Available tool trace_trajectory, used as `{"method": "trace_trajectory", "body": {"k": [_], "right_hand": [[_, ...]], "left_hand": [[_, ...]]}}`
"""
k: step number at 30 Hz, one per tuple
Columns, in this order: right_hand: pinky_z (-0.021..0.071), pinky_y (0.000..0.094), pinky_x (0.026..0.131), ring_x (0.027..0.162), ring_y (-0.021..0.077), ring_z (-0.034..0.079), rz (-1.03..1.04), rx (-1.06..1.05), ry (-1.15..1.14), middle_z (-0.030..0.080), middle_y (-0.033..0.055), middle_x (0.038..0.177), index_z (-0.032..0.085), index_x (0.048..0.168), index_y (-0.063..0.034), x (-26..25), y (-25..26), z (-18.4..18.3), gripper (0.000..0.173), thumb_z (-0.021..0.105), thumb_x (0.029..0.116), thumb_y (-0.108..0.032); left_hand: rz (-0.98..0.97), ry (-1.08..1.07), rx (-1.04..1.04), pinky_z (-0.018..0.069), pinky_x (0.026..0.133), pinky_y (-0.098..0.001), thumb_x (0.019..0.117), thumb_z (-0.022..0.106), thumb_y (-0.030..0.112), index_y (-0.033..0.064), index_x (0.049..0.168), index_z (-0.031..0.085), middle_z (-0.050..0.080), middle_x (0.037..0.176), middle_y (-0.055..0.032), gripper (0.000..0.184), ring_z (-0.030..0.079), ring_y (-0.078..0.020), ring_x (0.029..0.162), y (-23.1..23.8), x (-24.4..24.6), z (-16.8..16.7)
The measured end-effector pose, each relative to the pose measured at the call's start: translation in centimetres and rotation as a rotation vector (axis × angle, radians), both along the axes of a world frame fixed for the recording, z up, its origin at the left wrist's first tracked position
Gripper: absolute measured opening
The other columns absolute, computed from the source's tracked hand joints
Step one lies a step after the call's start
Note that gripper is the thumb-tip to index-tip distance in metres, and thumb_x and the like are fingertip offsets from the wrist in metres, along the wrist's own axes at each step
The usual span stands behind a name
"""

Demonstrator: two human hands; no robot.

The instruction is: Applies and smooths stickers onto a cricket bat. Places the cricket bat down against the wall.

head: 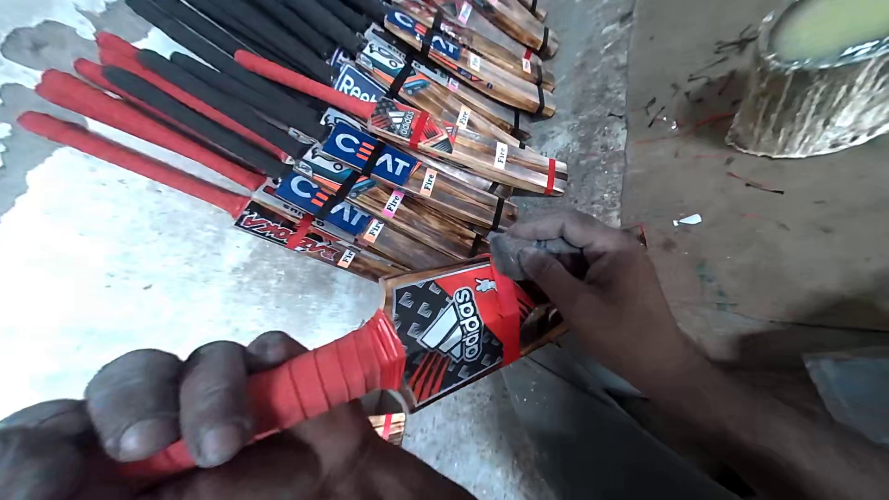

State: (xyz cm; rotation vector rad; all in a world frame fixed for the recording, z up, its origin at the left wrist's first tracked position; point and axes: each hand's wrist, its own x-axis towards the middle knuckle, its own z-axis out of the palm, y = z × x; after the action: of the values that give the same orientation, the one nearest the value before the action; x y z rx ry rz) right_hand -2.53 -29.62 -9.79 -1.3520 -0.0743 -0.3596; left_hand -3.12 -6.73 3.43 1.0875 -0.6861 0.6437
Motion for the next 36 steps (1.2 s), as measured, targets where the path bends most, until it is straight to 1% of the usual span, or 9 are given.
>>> {"method": "trace_trajectory", "body": {"k": [9, 13, 17, 20, 23, 25, 30, 34, 36], "right_hand": [[0.0497, 0.0200, 0.053, 0.067, -0.0024, 0.055, -0.092, -0.355, -0.004, 0.063, -0.0127, 0.096, 0.074, 0.113, -0.0276, -4.1, 1.4, -1.8, 0.020, 0.061, 0.0995, -0.029], [0.0528, 0.0249, 0.059, 0.075, 0.0010, 0.060, -0.168, -0.492, -0.070, 0.066, -0.0105, 0.098, 0.074, 0.110, -0.0273, -5.1, 2.4, -2.5, 0.019, 0.058, 0.1003, -0.029], [0.0517, 0.0313, 0.055, 0.076, 0.0108, 0.062, -0.127, -0.642, -0.119, 0.063, -0.0042, 0.091, 0.075, 0.108, -0.0253, -6.2, 2.6, -3.0, 0.023, 0.055, 0.0996, -0.030], [0.0528, 0.0314, 0.055, 0.075, 0.0087, 0.062, -0.035, -0.690, -0.118, 0.063, -0.0077, 0.091, 0.073, 0.105, -0.0288, -7.4, 1.1, -3.4, 0.020, 0.055, 0.0992, -0.031], [0.0594, 0.0318, 0.074, 0.093, 0.0072, 0.068, -0.064, -0.636, -0.167, 0.069, -0.0069, 0.114, 0.072, 0.121, -0.0269, -5.4, -2.2, -2.5, 0.024, 0.055, 0.1039, -0.027], [0.0585, 0.0331, 0.075, 0.094, 0.0093, 0.067, -0.089, -0.647, -0.239, 0.069, -0.0035, 0.116, 0.073, 0.125, -0.0238, -2.5, -3.2, -1.3, 0.027, 0.055, 0.1041, -0.024], [0.0557, 0.0322, 0.093, 0.112, 0.0089, 0.064, -0.009, -0.705, -0.374, 0.068, -0.0041, 0.117, 0.075, 0.116, -0.0233, 3.0, -3.2, 1.9, 0.023, 0.055, 0.1052, -0.028], [0.0535, 0.0395, 0.100, 0.122, 0.0178, 0.062, 0.038, -0.786, -0.436, 0.069, -0.0002, 0.119, 0.074, 0.117, -0.0221, 1.2, -2.4, 0.9, 0.025, 0.055, 0.1013, -0.018], [0.0545, 0.0391, 0.097, 0.121, 0.0201, 0.061, 0.006, -0.791, -0.452, 0.068, -0.0001, 0.119, 0.074, 0.115, -0.0199, -0.7, -1.5, -0.5, 0.026, 0.054, 0.1005, -0.013]], "left_hand": [[0.142, 0.077, -0.030, 0.0510, 0.055, -0.0335, 0.1028, 0.029, 0.019, 0.0049, 0.077, 0.045, 0.042, 0.061, -0.0039, 0.033, 0.048, -0.0175, 0.053, 0.7, 0.7, -0.3], [0.252, 0.096, -0.011, 0.0521, 0.056, -0.0335, 0.1067, 0.022, 0.021, 0.0065, 0.081, 0.044, 0.042, 0.063, -0.0036, 0.037, 0.049, -0.0171, 0.055, 0.7, 0.9, -0.2], [0.359, 0.125, 0.061, 0.0504, 0.054, -0.0304, 0.1078, 0.018, 0.026, 0.0116, 0.084, 0.045, 0.044, 0.065, 0.0002, 0.038, 0.049, -0.0144, 0.055, -0.3, 0.8, 0.0], [0.409, 0.167, 0.083, 0.0486, 0.055, -0.0314, 0.1060, 0.021, 0.025, 0.0135, 0.082, 0.042, 0.040, 0.062, 0.0012, 0.034, 0.046, -0.0143, 0.054, -0.8, 0.9, 0.1], [0.360, 0.118, 0.090, 0.0510, 0.057, -0.0335, 0.1074, 0.025, 0.022, 0.0098, 0.084, 0.043, 0.041, 0.064, -0.0014, 0.032, 0.048, -0.0164, 0.055, 0.4, 1.4, 0.0], [0.336, 0.086, 0.102, 0.0511, 0.057, -0.0347, 0.1065, 0.025, 0.019, 0.0094, 0.082, 0.043, 0.040, 0.063, -0.0017, 0.032, 0.047, -0.0174, 0.054, 0.6, 1.6, 0.3], [0.240, 0.074, 0.061, 0.0519, 0.057, -0.0362, 0.1061, 0.022, 0.022, 0.0088, 0.078, 0.043, 0.040, 0.060, -0.0026, 0.038, 0.048, -0.0182, 0.054, -0.5, 0.9, 0.5], [0.293, 0.083, 0.106, 0.0498, 0.055, -0.0339, 0.1058, 0.022, 0.022, 0.0091, 0.081, 0.043, 0.040, 0.062, -0.0021, 0.035, 0.047, -0.0169, 0.054, 0.5, 1.1, 0.5], [0.321, 0.105, 0.151, 0.0496, 0.055, -0.0331, 0.1063, 0.023, 0.021, 0.0085, 0.084, 0.044, 0.043, 0.065, -0.0026, 0.033, 0.048, -0.0171, 0.056, 1.1, 1.1, 0.5]]}}
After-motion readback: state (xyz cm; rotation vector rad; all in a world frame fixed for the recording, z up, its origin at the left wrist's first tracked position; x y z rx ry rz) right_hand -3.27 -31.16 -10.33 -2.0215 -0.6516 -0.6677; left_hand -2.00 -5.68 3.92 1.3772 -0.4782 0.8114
